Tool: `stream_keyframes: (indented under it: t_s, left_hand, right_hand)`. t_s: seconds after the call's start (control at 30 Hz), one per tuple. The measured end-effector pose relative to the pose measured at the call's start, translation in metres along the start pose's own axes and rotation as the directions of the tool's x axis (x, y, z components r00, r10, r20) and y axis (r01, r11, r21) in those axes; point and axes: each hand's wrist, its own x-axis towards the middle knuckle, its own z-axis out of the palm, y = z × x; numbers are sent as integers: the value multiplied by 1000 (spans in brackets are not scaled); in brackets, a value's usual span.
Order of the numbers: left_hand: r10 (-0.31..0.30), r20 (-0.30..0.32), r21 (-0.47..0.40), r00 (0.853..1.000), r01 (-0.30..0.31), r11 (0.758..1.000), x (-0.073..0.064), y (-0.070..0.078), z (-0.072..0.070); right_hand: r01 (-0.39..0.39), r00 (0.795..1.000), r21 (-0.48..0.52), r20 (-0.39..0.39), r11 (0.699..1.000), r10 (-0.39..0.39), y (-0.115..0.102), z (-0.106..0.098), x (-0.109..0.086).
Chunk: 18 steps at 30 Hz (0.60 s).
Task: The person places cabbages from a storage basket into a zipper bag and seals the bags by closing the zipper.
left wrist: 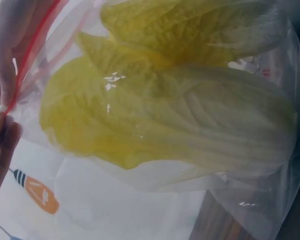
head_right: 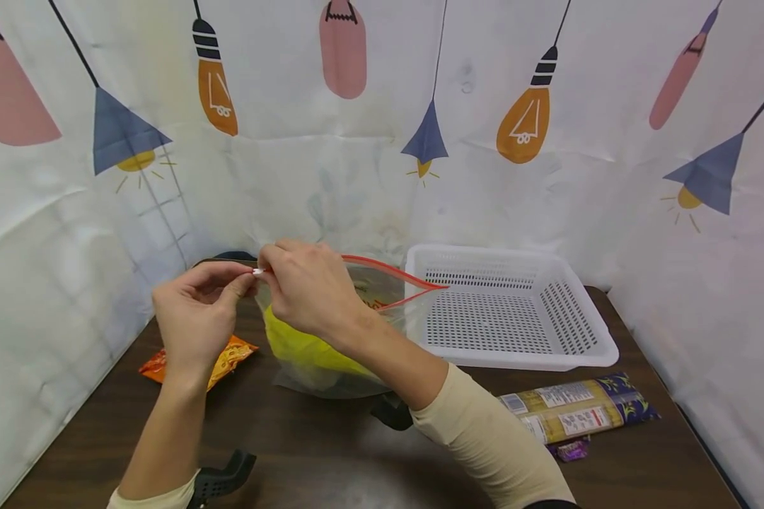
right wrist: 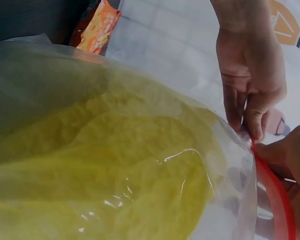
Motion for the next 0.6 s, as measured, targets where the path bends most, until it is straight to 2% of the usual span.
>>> stream_keyframes:
  t_s: [0.23,0.6]
  left_hand:
    - [32,-50,10,998,-31,999,-3,-1,6]
    - [24,-87,26,996,-22,999,-3,-4,5]
  right_hand:
    - [-32,999,-58,1,998,32,0,-3,-4]
    - [-76,997,-69,-1,995,76,9,-11,-13]
